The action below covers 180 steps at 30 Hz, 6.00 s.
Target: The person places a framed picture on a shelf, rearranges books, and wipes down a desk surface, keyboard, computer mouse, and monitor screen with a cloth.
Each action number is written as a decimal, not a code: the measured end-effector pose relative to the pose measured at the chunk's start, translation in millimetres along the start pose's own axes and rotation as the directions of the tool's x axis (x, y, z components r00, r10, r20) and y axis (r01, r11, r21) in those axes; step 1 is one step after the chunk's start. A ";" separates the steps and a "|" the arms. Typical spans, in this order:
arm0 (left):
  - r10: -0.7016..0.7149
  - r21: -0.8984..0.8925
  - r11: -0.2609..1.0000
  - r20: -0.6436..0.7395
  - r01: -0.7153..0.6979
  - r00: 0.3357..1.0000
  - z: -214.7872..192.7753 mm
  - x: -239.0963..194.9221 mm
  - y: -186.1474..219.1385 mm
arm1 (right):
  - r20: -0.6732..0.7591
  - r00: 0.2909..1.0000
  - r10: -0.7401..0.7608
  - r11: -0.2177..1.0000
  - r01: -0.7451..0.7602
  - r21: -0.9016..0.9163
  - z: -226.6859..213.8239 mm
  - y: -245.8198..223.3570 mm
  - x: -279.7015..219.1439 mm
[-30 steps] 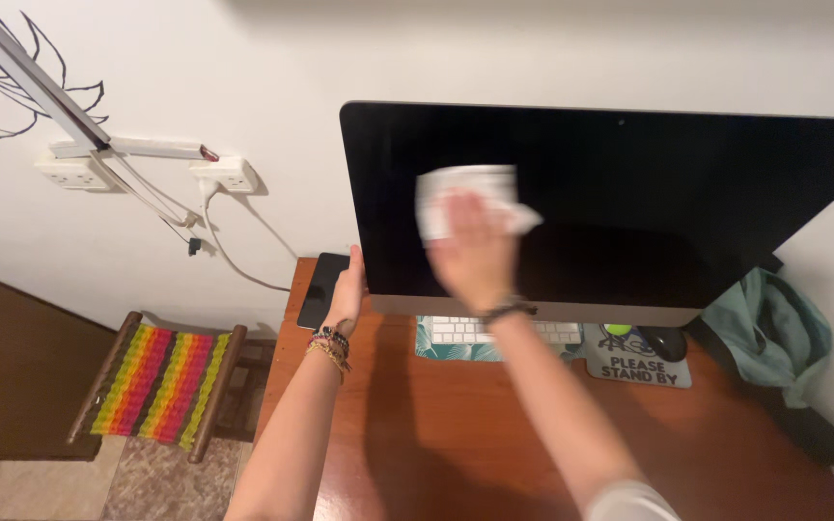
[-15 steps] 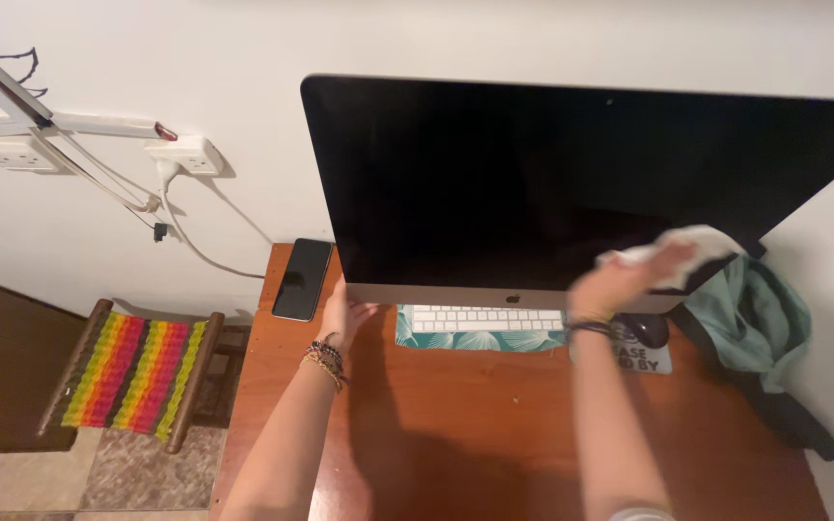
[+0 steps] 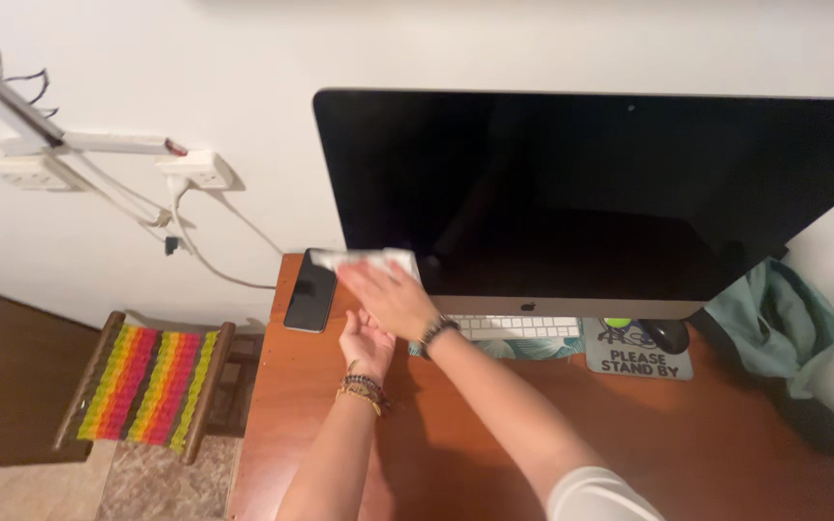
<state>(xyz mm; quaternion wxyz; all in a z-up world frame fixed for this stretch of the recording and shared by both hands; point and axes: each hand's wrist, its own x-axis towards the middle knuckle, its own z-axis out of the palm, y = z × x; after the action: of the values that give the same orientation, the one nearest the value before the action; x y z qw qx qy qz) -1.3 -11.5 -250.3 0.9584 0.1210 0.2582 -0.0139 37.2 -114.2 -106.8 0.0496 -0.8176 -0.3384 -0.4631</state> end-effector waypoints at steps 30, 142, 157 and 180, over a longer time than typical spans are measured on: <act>-0.022 0.131 0.991 0.002 0.021 1.000 56.4 -46.2 22.2 | 0.198 -0.253 0.947 -0.272 -0.304 0.913 -116.9 333.7 -312.6; 0.108 0.753 -0.437 0.587 -0.492 0.802 123.0 -274.4 -26.7 | 0.767 0.047 0.640 -0.566 -0.646 0.512 -337.2 -8.7 -63.6; 0.003 0.490 -0.793 0.599 -0.363 0.801 172.7 -351.6 -74.7 | 0.921 0.216 0.324 -0.551 -0.748 0.369 -361.5 -10.6 -100.3; 0.220 0.532 -0.828 0.600 -0.178 0.770 -13.6 -282.0 -114.6 | 0.582 0.361 0.729 0.458 -0.888 -0.022 -307.2 24.4 -259.0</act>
<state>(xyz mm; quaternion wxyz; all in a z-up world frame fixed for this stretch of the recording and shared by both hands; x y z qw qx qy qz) -262.6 -129.6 -147.0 0.1745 0.9798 0.0333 0.0916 -259.2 -385.5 -132.1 0.3035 -0.9480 0.0502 -0.0824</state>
